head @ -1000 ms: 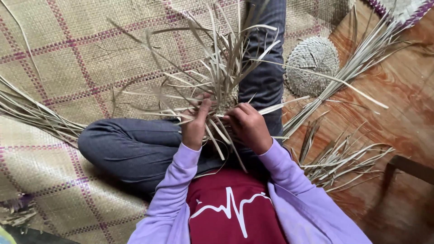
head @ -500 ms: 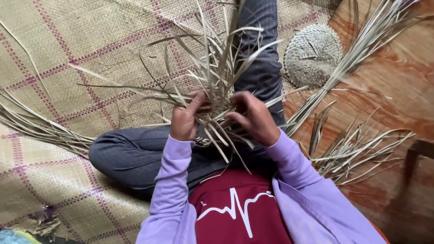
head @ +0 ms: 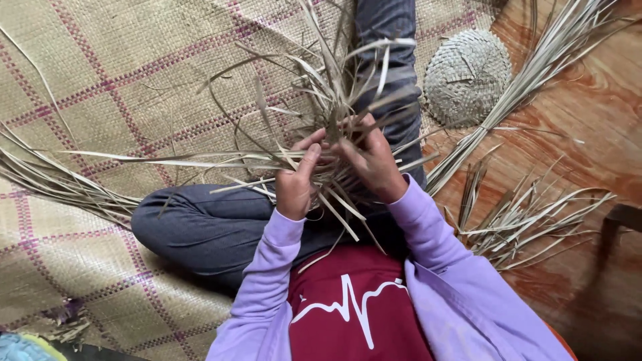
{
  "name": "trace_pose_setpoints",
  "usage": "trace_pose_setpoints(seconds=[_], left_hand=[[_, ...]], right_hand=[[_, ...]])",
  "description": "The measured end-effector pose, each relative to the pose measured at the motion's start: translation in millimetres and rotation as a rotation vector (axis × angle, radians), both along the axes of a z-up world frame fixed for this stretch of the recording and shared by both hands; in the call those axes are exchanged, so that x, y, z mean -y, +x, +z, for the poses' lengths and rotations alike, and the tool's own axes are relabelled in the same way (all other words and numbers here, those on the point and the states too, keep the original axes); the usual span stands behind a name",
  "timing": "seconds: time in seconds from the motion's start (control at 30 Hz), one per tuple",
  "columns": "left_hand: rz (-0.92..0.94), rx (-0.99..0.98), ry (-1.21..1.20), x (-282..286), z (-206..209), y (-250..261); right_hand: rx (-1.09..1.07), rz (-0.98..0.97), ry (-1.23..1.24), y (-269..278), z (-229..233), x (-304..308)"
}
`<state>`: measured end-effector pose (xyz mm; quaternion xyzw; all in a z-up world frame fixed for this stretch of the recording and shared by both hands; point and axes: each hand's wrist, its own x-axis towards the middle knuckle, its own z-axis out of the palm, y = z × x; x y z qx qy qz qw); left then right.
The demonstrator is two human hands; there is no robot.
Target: A person is sitting on the floor and weaving a hat from straw strands.
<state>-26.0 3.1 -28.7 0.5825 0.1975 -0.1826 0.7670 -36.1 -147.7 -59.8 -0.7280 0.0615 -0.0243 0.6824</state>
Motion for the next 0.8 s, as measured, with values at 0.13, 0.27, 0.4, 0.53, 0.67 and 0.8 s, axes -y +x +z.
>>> trace_pose_setpoints(seconds=[0.13, 0.27, 0.4, 0.53, 0.67, 0.8], left_hand=[[-0.001, -0.004, -0.104, -2, -1, 0], [-0.17, 0.225, 0.145, -6, -4, 1], [-0.371, 0.406, 0.111, -8, -9, 2], [-0.216, 0.458, 0.34, 2, -5, -1], [-0.247, 0.636, 0.555, 5, 3, -26], [-0.39, 0.776, 0.599, 11, -20, -61]], right_hand=[[0.048, 0.112, 0.074, -14, -17, 21], [-0.094, 0.198, 0.244, -18, -23, 30], [-0.183, 0.194, 0.325, -11, -29, 27], [-0.126, 0.261, 0.164, -2, -13, 31], [-0.044, 0.521, 0.055, 18, 27, 50], [-0.258, 0.726, 0.307, 20, 33, 77]])
